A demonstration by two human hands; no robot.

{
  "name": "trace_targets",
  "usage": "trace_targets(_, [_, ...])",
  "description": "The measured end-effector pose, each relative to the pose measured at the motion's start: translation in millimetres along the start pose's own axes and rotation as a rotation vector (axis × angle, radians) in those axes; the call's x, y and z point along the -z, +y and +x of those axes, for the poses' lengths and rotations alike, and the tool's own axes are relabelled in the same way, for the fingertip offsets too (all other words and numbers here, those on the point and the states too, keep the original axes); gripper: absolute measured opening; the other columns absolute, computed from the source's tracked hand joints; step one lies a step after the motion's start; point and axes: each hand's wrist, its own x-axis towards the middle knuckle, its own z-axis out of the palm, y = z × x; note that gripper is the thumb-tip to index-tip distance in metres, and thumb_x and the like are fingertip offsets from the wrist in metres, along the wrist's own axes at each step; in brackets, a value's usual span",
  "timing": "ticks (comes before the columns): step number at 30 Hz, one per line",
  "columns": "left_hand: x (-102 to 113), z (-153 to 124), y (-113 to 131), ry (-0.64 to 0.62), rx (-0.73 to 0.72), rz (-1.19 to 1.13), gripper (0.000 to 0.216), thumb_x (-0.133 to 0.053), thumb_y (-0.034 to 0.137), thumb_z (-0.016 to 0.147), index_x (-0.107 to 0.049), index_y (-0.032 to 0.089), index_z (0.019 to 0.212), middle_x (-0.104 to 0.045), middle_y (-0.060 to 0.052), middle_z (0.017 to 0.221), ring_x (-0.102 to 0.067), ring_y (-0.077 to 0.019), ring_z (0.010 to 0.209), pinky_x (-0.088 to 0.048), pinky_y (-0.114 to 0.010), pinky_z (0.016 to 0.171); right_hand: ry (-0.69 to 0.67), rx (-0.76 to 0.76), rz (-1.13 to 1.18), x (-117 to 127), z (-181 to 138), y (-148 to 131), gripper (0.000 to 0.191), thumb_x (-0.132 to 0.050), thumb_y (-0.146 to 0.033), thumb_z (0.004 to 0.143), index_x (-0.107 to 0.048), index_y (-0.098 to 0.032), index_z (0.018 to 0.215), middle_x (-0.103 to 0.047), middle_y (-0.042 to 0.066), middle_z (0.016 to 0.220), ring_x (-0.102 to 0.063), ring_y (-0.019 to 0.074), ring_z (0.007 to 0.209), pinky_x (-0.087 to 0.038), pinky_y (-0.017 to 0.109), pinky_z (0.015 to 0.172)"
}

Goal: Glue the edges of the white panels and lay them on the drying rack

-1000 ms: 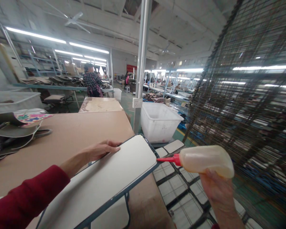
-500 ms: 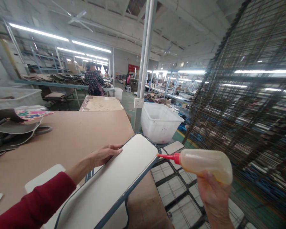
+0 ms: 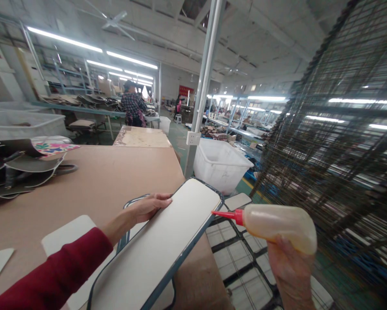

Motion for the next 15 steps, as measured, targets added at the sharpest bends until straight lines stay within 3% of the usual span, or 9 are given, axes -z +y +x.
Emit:
trace_targets(10, [-0.3,8.4,3.2,0.011,0.008,-0.015,0.059,-0.082,0.036,0.07,-0.064,0.013,0.121,-0.075,-0.011,0.1,-0.07,-0.0212,0.082,-0.054,-0.028,0.073,-0.055,-0.008,-0.016,-6.6,-2.8,3.2,0.042,-0.083,-0.023,0.059,-0.069,-0.026,0.098,-0.072,0.0,0.085,-0.068,0.02,0.077,-0.06,0.031,0.07])
trace_targets(15, [-1.4,13.4,3.9,0.042,0.025,-0.047,0.059,-0.083,0.034,0.067,-0.064,0.011,0.118,-0.076,-0.01,0.093,-0.07,-0.0203,0.077,-0.055,-0.028,0.071,-0.068,-0.011,-0.06,-3.2,-2.8,9.3,0.034,-0.08,-0.027,0.064,-0.069,-0.026,0.096,-0.072,-0.001,0.082,-0.068,0.0192,0.074,-0.058,0.029,0.069])
